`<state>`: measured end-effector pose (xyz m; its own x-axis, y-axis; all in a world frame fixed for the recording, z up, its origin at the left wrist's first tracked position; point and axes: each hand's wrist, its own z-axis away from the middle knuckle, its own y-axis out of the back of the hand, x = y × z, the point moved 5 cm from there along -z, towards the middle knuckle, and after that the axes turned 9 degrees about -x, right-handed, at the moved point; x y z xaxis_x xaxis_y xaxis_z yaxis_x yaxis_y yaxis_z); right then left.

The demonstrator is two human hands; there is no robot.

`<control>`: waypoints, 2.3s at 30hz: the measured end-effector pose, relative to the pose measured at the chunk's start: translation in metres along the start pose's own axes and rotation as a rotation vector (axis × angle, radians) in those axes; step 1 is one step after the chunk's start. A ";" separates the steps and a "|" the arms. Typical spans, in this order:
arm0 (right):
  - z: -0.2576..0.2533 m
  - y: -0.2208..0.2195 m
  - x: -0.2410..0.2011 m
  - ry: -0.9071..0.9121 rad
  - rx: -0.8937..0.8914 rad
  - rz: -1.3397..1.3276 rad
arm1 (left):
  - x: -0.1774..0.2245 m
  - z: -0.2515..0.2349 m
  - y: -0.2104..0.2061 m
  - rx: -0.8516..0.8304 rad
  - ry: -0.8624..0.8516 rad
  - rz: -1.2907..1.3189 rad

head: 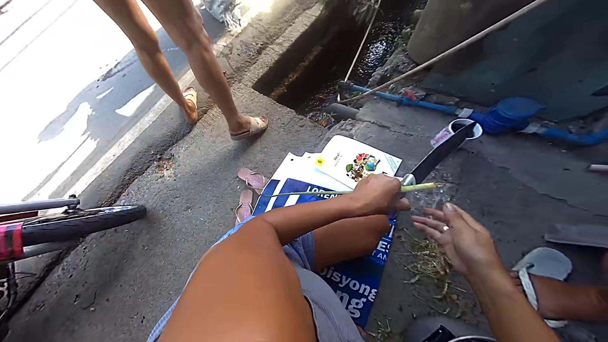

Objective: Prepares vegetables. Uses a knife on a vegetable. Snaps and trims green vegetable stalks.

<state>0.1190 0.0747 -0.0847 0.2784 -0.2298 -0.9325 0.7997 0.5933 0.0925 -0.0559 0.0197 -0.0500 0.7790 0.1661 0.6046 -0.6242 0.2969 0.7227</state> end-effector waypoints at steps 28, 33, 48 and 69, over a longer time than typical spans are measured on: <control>0.073 0.023 -0.014 0.280 -0.192 -0.458 | 0.040 0.027 0.010 0.164 -0.431 0.193; 0.085 0.014 -0.026 0.313 -0.258 -0.483 | 0.047 0.030 0.005 0.223 -0.538 0.263; 0.084 0.002 -0.034 0.393 -0.216 -0.419 | 0.055 0.040 0.005 0.328 -0.571 0.269; 0.084 -0.016 -0.026 0.413 0.030 -0.585 | 0.077 0.045 -0.018 0.896 -0.707 -0.233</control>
<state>0.1436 0.0064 -0.0329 -0.4195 -0.1894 -0.8878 0.7723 0.4395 -0.4587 0.0130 -0.0150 -0.0015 0.8498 -0.4505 0.2737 -0.5091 -0.5669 0.6476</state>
